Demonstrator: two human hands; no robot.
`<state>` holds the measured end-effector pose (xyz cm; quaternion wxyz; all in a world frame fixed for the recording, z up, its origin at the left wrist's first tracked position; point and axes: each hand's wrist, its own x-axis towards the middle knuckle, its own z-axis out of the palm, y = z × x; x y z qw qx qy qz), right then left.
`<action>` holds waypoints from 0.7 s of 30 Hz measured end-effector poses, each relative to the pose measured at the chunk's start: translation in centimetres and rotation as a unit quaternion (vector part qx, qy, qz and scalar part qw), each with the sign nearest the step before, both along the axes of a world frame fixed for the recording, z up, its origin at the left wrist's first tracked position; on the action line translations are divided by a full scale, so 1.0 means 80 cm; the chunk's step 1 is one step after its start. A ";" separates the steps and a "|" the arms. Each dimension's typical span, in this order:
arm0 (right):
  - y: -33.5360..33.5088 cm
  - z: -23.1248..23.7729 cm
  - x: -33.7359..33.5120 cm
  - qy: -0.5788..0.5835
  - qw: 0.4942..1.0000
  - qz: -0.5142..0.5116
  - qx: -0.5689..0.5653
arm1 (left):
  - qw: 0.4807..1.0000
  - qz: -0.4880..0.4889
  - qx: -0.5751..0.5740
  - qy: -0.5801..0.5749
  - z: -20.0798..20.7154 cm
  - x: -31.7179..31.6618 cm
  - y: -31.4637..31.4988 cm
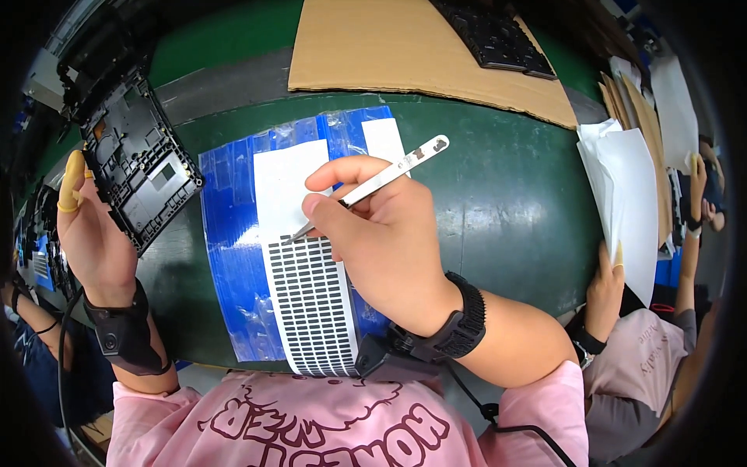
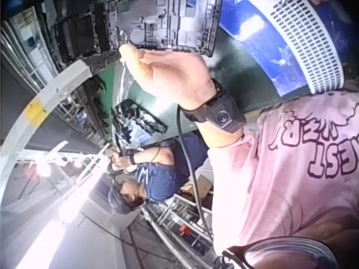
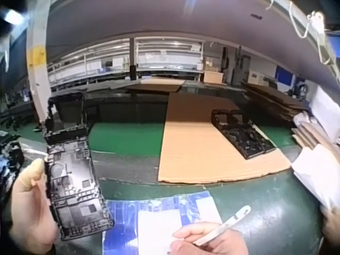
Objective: Use tweezers to carefully position and attach small components and labels onto a plastic electronic device housing.
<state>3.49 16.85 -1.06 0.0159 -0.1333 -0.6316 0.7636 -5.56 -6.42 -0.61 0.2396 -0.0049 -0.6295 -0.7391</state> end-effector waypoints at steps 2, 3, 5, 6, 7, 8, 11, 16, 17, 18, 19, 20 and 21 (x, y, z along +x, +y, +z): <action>-0.001 0.000 0.000 -0.005 1.000 -0.003 0.004 | 0.999 -0.044 0.029 0.004 -0.001 0.005 -0.001; -0.001 0.000 0.000 -0.010 1.000 -0.006 0.007 | 0.995 -0.074 0.056 -0.034 0.004 0.009 0.002; -0.001 -0.003 0.000 -0.009 1.000 -0.008 0.010 | 0.982 -0.143 0.113 -0.044 0.002 0.016 0.015; -0.001 -0.004 -0.001 -0.008 1.000 -0.008 0.012 | 0.982 -0.145 0.114 -0.043 0.004 0.016 0.017; -0.001 -0.005 0.000 -0.008 1.000 -0.008 0.012 | 0.938 -0.248 0.217 -0.110 0.010 0.017 0.018; 0.000 -0.005 0.000 -0.009 1.000 -0.005 0.017 | 0.868 -0.344 0.313 -0.174 0.015 0.018 0.019; 0.001 -0.006 0.000 -0.010 1.000 -0.005 0.022 | 0.880 -0.303 0.322 -0.173 0.011 0.023 0.026; -0.001 -0.006 0.000 -0.015 1.000 -0.010 0.019 | 0.881 -0.324 0.319 -0.133 0.008 0.024 0.028; -0.002 -0.005 0.000 -0.011 1.000 -0.010 0.016 | 0.892 -0.286 0.325 -0.133 0.005 0.024 0.026; -0.002 -0.005 0.000 -0.007 1.000 -0.009 0.012 | 0.901 -0.247 0.331 -0.133 0.003 0.024 0.025; -0.001 -0.007 0.000 -0.008 1.000 -0.011 0.013 | 0.900 -0.248 0.331 -0.135 0.004 0.024 0.027; 0.001 -0.010 0.000 0.001 1.000 -0.009 0.015 | 0.874 -0.330 0.333 -0.131 0.005 0.025 0.031; 0.002 -0.011 0.001 0.010 1.000 -0.009 0.017 | 0.840 -0.409 0.332 -0.127 0.006 0.026 0.036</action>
